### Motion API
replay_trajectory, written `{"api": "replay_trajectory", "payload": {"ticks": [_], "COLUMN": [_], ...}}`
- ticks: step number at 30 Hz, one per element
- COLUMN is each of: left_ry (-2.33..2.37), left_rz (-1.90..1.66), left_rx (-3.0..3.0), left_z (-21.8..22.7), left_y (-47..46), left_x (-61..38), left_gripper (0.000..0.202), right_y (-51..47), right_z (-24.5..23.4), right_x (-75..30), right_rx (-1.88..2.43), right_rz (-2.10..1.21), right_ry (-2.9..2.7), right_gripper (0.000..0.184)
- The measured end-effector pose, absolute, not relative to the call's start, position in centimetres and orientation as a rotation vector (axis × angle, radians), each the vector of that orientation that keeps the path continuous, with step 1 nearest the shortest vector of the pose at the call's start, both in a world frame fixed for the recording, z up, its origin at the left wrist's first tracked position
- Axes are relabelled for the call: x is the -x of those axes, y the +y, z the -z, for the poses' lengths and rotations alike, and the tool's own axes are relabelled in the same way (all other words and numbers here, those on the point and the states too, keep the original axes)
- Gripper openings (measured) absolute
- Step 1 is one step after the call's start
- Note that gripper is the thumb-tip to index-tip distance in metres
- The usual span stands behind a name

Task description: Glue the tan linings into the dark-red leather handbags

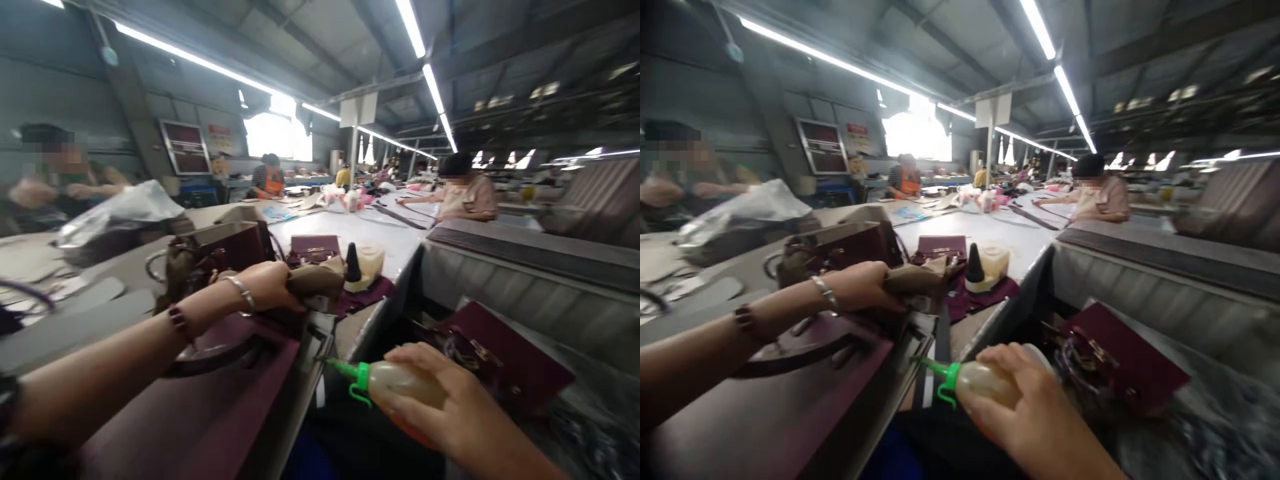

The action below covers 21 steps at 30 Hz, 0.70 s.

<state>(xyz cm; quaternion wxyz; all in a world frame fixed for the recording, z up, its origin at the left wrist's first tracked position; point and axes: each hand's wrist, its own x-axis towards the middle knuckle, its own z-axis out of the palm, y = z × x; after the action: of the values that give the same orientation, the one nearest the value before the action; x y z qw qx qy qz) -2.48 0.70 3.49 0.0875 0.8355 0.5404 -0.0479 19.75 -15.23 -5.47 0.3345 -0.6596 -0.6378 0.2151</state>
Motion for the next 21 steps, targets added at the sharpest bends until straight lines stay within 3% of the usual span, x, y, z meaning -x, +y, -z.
{"api": "replay_trajectory", "payload": {"ticks": [16,21], "left_ry": [1.695,1.656], "left_rz": [0.175,0.178], "left_rx": [-2.480,-2.474], "left_z": [-4.0,-3.9], "left_y": [-0.2,-0.2], "left_x": [1.4,1.4], "left_gripper": [0.046,0.046], "right_y": [-16.3,-16.5], "right_z": [6.2,6.5], "right_x": [-20.4,-21.0], "right_rx": [1.669,1.722], "right_rz": [-0.492,-0.277], "right_ry": [-1.915,-1.789], "right_gripper": [0.027,0.034]}}
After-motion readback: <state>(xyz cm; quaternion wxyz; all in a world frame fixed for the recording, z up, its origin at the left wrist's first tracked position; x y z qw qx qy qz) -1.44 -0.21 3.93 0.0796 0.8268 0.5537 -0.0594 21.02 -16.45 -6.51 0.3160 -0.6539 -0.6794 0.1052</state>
